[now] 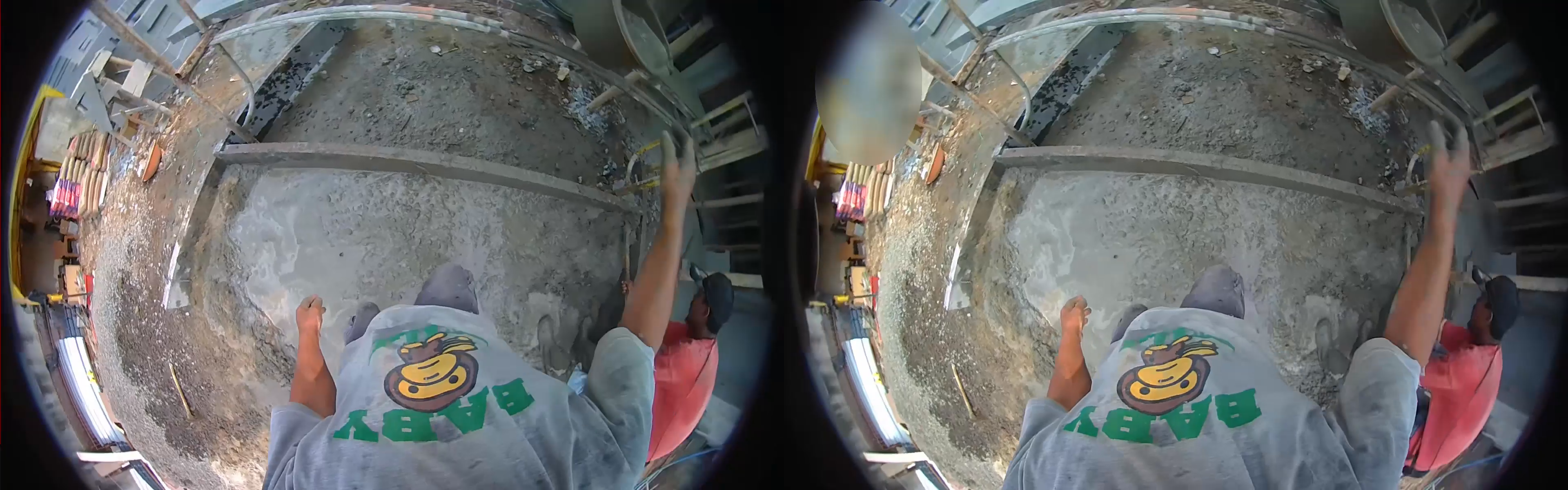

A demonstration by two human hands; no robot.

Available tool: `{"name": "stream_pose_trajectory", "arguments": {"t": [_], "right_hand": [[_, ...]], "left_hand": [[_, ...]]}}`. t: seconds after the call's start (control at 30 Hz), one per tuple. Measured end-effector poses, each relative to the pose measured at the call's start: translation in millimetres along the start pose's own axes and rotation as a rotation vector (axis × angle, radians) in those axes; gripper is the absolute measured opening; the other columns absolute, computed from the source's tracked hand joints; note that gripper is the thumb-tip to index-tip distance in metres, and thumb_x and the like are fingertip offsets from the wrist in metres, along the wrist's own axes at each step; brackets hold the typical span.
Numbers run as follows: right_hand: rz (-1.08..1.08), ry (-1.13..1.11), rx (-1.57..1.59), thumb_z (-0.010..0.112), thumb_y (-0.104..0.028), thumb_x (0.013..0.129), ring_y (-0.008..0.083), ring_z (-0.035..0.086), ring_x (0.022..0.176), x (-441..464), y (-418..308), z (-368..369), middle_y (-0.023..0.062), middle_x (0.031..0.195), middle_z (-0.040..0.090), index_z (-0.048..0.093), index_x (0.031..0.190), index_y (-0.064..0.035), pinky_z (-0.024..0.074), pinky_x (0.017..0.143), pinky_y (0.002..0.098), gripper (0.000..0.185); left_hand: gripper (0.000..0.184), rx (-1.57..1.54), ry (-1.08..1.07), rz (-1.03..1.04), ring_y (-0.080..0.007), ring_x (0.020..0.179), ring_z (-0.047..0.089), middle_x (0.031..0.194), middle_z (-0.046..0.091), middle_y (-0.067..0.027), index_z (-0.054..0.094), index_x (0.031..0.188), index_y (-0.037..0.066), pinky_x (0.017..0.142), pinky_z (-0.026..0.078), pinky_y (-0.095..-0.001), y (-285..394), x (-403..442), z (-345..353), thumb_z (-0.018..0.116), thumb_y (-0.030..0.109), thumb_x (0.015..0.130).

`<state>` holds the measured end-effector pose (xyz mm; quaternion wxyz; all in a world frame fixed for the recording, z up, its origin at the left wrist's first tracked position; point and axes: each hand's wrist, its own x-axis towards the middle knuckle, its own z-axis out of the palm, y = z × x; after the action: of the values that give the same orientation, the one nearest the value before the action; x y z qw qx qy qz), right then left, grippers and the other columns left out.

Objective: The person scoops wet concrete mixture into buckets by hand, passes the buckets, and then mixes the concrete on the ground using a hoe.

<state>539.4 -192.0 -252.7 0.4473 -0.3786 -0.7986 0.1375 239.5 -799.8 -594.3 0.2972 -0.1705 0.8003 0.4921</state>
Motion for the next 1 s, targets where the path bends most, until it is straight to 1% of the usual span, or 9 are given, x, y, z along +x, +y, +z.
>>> {"name": "stream_pose_trajectory", "arguments": {"t": [0.07,0.13,0.17,0.27,0.43,0.53,0.7,0.87,1.0], "right_hand": [[0.385,-0.289,-0.267,0.059,-0.034,0.084,0.0395,0.043,0.12,-160,31,25,0.0226,0.128,0.047,0.047,0.127,-0.0008,0.0374,0.098,0.0412,0.056],[0.793,-0.698,-0.487,0.06,-0.037,0.079,0.0369,0.04,0.125,-350,61,36,0.0255,0.135,0.04,0.045,0.13,-0.0014,0.034,0.103,0.0402,0.064],[0.995,-0.811,-0.315,0.058,-0.038,0.078,0.0363,0.044,0.121,-419,26,25,0.0253,0.129,0.046,0.049,0.126,-0.0006,0.0352,0.102,0.0392,0.062],[1.37,-0.893,-0.351,0.058,-0.039,0.074,0.035,0.051,0.114,-626,-42,-14,0.0234,0.119,0.055,0.059,0.113,-0.0018,0.0419,0.096,0.0385,0.054],[2.017,-0.435,-0.363,0.053,-0.026,0.072,0.0364,0.059,0.101,-821,-148,-97,0.0257,0.106,0.061,0.062,0.105,0.0033,0.0467,0.089,0.0398,0.045],[2.098,-0.233,-0.535,0.058,-0.029,0.071,0.0367,0.062,0.094,-914,-161,-111,0.0231,0.095,0.065,0.063,0.097,0.0035,0.0483,0.083,0.0403,0.042],[2.172,-0.094,-0.565,0.058,-0.03,0.07,0.0369,0.06,0.098,-981,-165,-89,0.0251,0.099,0.063,0.065,0.095,0.0022,0.0474,0.085,0.0404,0.042],[2.367,-0.262,-0.084,0.059,-0.037,0.073,0.0357,0.063,0.09,-1079,-146,-27,0.0221,0.102,0.063,0.063,0.105,-0.0006,0.0494,0.082,0.0374,0.048],[2.56,0.341,0.251,0.061,-0.042,0.075,0.0335,0.057,0.095,-1165,-81,77,0.0147,0.115,0.058,0.052,0.123,-0.0078,0.0465,0.08,0.0403,0.06]], "left_hand": [[0.039,0.1,-0.138,0.019,-0.0112,0.061,0.054,0.077,0.058,-0.0043,0.055,0.116,-0.004,0.049,0.039,-0.0241,-1,17,-20,0.059,0.016,0.082],[0.039,0.181,-0.243,0.026,-0.0103,0.061,0.054,0.078,0.057,-0.0031,0.053,0.117,-0.003,0.048,0.038,-0.0233,2,34,-55,0.058,0.016,0.084],[0.036,0.269,-0.266,0.008,-0.0106,0.062,0.055,0.079,0.058,-0.0028,0.055,0.115,-0.001,0.048,0.037,-0.0231,3,43,-70,0.057,0.016,0.084],[0.028,0.683,-0.383,-0.027,-0.0145,0.072,0.059,0.087,0.059,-0.0008,0.058,0.106,0.009,0.055,0.041,-0.0307,-6,82,-114,0.056,0.027,0.084],[0.034,1.097,-0.43,-0.005,-0.0233,0.085,0.062,0.099,0.062,-0.0058,0.056,0.112,0.01,0.066,0.043,-0.0427,12,131,-83,0.054,0.031,0.085],[0.052,0.916,-0.669,0.124,-0.0269,0.107,0.056,0.121,0.056,-0.0129,0.045,0.13,0.007,0.089,0.04,-0.0421,57,44,4,0.055,0.031,0.084],[0.052,0.981,-0.92,0.416,-0.0236,0.104,0.057,0.117,0.057,-0.0122,0.047,0.129,0.006,0.09,0.038,-0.036,61,-65,109,0.057,0.03,0.084],[0.05,1.319,-0.931,0.465,-0.0199,0.098,0.058,0.113,0.058,-0.0099,0.049,0.127,0.004,0.084,0.041,-0.0326,-34,-77,171,0.059,0.028,0.084],[0.044,1.476,-0.934,0.416,-0.0166,0.093,0.057,0.104,0.06,-0.0062,0.051,0.123,-0.001,0.079,0.042,-0.0268,-172,-112,188,0.057,0.022,0.086]]}}
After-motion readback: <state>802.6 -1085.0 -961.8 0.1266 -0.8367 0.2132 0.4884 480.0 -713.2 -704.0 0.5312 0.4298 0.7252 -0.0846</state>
